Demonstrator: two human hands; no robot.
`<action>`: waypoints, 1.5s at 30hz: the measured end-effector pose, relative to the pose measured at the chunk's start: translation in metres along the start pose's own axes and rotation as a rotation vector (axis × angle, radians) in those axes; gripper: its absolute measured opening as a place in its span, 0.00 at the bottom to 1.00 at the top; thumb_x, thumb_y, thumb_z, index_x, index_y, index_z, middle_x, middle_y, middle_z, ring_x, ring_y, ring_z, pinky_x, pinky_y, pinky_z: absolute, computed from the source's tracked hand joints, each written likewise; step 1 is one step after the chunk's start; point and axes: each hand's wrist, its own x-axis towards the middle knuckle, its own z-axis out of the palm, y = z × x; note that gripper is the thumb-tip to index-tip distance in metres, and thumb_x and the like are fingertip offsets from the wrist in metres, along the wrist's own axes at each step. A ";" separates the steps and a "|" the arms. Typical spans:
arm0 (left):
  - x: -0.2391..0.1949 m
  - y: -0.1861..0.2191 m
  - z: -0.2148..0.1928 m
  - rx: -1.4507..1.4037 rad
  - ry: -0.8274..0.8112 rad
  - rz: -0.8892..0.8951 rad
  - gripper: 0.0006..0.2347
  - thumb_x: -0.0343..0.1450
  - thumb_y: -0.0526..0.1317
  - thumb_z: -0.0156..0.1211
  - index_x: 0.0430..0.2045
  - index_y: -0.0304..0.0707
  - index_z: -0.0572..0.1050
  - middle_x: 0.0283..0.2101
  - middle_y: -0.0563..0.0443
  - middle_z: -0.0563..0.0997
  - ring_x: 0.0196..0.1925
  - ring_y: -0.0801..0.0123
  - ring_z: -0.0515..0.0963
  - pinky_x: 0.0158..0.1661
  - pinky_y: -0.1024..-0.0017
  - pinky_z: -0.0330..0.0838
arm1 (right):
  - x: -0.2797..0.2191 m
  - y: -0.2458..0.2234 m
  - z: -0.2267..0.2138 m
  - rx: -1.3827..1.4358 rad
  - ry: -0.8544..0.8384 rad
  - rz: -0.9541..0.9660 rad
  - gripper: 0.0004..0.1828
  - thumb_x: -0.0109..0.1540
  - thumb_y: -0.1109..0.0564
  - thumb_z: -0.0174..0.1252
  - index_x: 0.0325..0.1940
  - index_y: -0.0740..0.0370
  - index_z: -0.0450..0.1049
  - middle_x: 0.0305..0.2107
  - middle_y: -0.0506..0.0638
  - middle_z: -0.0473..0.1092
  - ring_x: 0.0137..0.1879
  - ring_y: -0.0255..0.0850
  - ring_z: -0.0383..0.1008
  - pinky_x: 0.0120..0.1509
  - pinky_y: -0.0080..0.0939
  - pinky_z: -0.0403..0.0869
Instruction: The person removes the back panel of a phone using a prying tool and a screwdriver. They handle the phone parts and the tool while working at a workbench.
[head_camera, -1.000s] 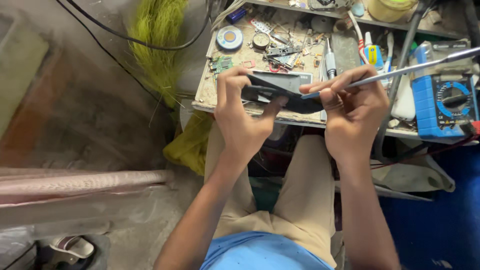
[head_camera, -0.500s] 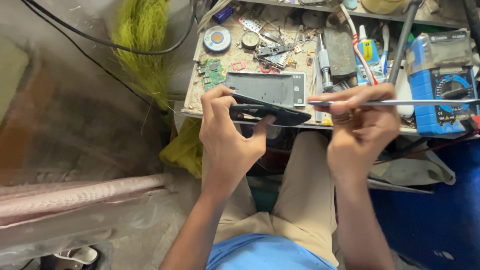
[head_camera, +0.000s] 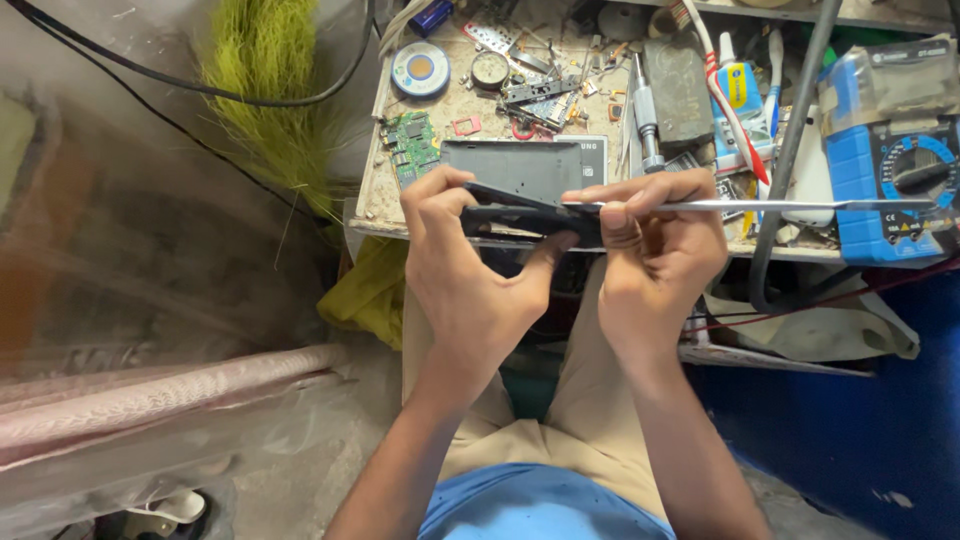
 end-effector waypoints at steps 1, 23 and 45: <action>0.001 0.000 0.001 -0.004 0.002 0.008 0.31 0.61 0.38 0.82 0.47 0.37 0.60 0.54 0.42 0.69 0.55 0.49 0.76 0.52 0.57 0.74 | 0.001 0.001 0.000 0.010 0.004 -0.002 0.12 0.76 0.67 0.57 0.48 0.65 0.59 0.39 0.60 0.75 0.50 0.44 0.81 0.61 0.38 0.78; 0.000 -0.001 0.020 0.134 0.186 -0.029 0.27 0.56 0.37 0.83 0.42 0.35 0.68 0.49 0.43 0.69 0.51 0.49 0.76 0.47 0.56 0.74 | 0.000 0.014 0.013 0.028 0.136 0.032 0.10 0.75 0.66 0.55 0.49 0.63 0.58 0.39 0.59 0.74 0.48 0.40 0.80 0.58 0.34 0.78; 0.010 0.008 0.009 0.217 0.037 -0.065 0.23 0.61 0.40 0.81 0.38 0.34 0.68 0.46 0.43 0.68 0.43 0.52 0.77 0.41 0.55 0.72 | 0.012 0.009 0.008 0.076 0.018 0.037 0.10 0.76 0.69 0.52 0.51 0.63 0.57 0.40 0.58 0.73 0.51 0.41 0.79 0.62 0.38 0.78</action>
